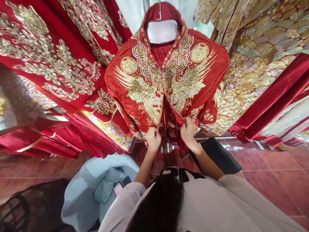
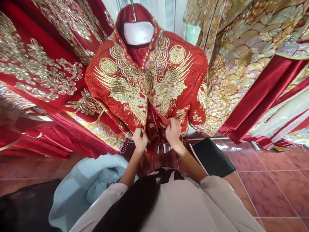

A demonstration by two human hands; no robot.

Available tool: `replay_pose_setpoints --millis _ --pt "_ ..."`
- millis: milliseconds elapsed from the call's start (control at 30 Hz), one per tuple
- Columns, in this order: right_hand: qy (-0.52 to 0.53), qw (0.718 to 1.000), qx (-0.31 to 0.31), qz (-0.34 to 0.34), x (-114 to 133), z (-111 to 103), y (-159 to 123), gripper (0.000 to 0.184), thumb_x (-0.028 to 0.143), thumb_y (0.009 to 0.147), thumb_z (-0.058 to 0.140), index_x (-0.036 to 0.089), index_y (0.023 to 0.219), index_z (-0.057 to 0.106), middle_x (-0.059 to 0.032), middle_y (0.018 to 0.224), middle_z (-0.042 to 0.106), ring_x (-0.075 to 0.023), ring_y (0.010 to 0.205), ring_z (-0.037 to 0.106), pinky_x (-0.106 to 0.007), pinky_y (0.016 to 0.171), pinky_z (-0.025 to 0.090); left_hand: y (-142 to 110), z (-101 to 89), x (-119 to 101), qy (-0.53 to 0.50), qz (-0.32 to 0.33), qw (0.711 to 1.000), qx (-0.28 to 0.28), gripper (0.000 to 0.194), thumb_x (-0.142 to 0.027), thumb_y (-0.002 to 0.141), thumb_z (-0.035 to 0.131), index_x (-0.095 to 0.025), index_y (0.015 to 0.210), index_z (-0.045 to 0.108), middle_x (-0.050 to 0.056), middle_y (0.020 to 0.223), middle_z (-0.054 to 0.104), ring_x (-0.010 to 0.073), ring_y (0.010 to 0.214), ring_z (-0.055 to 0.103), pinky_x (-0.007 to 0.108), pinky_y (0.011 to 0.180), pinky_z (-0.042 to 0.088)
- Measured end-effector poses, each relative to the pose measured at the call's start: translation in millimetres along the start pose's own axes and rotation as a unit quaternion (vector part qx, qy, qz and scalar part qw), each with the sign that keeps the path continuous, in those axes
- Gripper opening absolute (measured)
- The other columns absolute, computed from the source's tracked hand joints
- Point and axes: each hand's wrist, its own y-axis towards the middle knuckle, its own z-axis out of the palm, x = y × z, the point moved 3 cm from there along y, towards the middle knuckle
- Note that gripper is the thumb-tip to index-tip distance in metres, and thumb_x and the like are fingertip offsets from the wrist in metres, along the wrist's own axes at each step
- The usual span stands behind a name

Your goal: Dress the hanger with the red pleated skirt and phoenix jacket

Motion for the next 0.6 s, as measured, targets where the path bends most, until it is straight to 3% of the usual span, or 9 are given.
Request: replay_pose_setpoints --millis 100,167,300,433,500,533,600 --pt "0.084 0.992 -0.003 -0.095 43 -8 -30 0.017 0.011 0.076 0.037 0.019 0.082 0.051 -0.0046 0.073 0.054 -0.0165 0.07 0.051 -0.029 0.068 0.043 -34 1.5 -37 -0.089 0.023 0.996 0.014 0.012 -0.016 0.07 0.047 -0.022 0.062 0.04 0.0 0.057 0.043 0.0149 0.055 0.044 0.027 0.056 0.038" --pt "0.086 0.99 0.015 -0.11 47 5 -40 0.018 0.012 0.075 0.037 0.019 0.083 0.052 -0.0057 0.074 0.055 -0.0173 0.071 0.052 -0.03 0.068 0.044 -39 12.8 -44 -0.116 0.005 0.993 0.023 0.014 -0.016 0.072 0.048 -0.022 0.063 0.038 -0.001 0.057 0.041 0.0145 0.054 0.04 0.027 0.054 0.035" --pt "0.005 0.995 0.102 -0.008 6 54 -27 0.025 0.009 0.072 0.034 0.017 0.084 0.054 -0.009 0.077 0.058 -0.0201 0.074 0.054 -0.033 0.07 0.046 -4 48.9 -18 -0.138 -0.04 0.988 0.053 0.017 -0.009 0.069 0.047 -0.022 0.064 0.036 0.0 0.06 0.039 0.0157 0.059 0.04 0.029 0.06 0.036" --pt "0.022 0.989 0.144 0.007 -22 78 -19 0.034 0.01 0.076 0.034 0.014 0.101 0.056 -0.0135 0.104 0.06 -0.0232 0.102 0.054 -0.041 0.095 0.043 26 75.7 7 -0.2 -0.082 0.973 0.078 0.018 -0.006 0.066 0.05 -0.021 0.066 0.04 -0.001 0.064 0.042 0.0158 0.065 0.044 0.03 0.07 0.039" --pt "0.078 0.984 0.157 0.013 -26 79 -33 0.033 0.015 0.08 0.038 0.014 0.108 0.055 -0.0136 0.119 0.056 -0.023 0.117 0.047 -0.042 0.107 0.035 18 80.2 15 -0.24 -0.12 0.961 0.074 0.015 -0.008 0.066 0.053 -0.02 0.071 0.046 -0.001 0.069 0.046 0.0153 0.069 0.047 0.029 0.074 0.04" --pt "0.123 0.978 0.16 0.053 -30 79 -44 0.032 0.017 0.08 0.041 0.015 0.108 0.055 -0.0128 0.123 0.054 -0.022 0.122 0.044 -0.041 0.11 0.031 8 80.0 20 -0.258 -0.149 0.953 0.06 0.014 -0.01 0.067 0.054 -0.02 0.074 0.048 -0.001 0.072 0.048 0.0149 0.071 0.048 0.028 0.075 0.041" --pt "0.217 0.944 0.141 0.205 -46 78 -74 0.03 0.021 0.075 0.05 0.016 0.104 0.056 -0.0112 0.122 0.055 -0.0201 0.122 0.044 -0.04 0.112 0.029 -19 75.6 36 -0.289 -0.227 0.93 0.009 0.012 -0.014 0.068 0.054 -0.02 0.077 0.047 -0.001 0.077 0.049 0.0135 0.075 0.049 0.027 0.079 0.04"
